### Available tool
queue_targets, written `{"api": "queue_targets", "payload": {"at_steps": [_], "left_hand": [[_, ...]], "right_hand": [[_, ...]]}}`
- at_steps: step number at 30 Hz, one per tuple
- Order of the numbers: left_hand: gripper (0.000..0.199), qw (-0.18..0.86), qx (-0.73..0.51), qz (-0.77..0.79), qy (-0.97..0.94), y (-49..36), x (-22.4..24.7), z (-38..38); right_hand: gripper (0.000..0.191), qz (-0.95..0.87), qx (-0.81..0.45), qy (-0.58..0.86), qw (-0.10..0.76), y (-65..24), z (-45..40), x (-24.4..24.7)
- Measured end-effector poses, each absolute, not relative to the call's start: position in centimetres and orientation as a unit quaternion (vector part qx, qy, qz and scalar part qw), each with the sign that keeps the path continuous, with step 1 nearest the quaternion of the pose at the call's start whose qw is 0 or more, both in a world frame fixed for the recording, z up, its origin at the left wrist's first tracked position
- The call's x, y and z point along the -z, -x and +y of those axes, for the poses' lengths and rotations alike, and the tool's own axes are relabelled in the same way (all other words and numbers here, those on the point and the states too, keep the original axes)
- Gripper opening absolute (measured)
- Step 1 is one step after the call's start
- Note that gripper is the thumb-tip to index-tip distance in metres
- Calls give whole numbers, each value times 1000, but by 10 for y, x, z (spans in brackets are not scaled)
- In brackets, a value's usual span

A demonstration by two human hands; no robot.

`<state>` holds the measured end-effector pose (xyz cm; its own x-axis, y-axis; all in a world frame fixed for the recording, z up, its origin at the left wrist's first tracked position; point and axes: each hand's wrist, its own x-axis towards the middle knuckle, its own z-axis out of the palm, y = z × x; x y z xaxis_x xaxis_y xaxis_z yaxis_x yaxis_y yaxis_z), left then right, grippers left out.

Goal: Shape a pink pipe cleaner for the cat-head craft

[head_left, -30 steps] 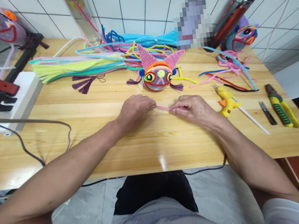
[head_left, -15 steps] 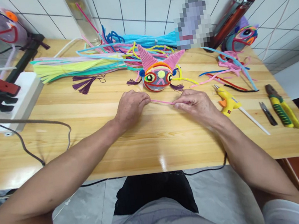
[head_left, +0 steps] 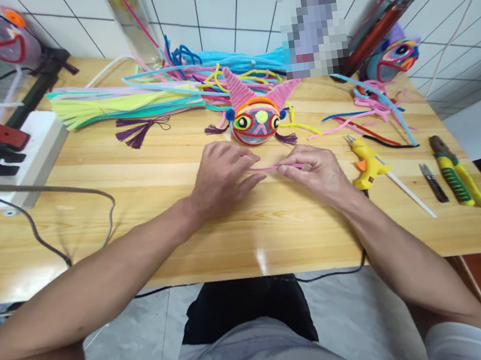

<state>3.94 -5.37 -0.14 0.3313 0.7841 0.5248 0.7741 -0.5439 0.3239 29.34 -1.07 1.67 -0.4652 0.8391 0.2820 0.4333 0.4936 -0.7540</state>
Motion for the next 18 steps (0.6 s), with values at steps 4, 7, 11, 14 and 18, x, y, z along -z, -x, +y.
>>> {"api": "queue_targets", "payload": {"at_steps": [4, 7, 11, 14, 18], "left_hand": [[30, -11, -319, 494, -808, -37, -1, -53], [34, -5, -301, 505, -809, -34, 2, -49], [28, 1, -293, 504, -812, -37, 3, -51], [33, 26, -276, 485, -829, -42, 0, -57], [44, 92, -280, 443, -847, -44, -5, -65]], "right_hand": [[18, -792, -288, 411, 348, -293, -12, -15], [17, -777, -269, 439, 364, -295, -10, -17], [15, -781, -270, 427, 368, -293, -12, -17], [14, -794, -279, 402, 362, -288, -17, -16], [15, -800, -269, 400, 358, -285, -19, -15]]}}
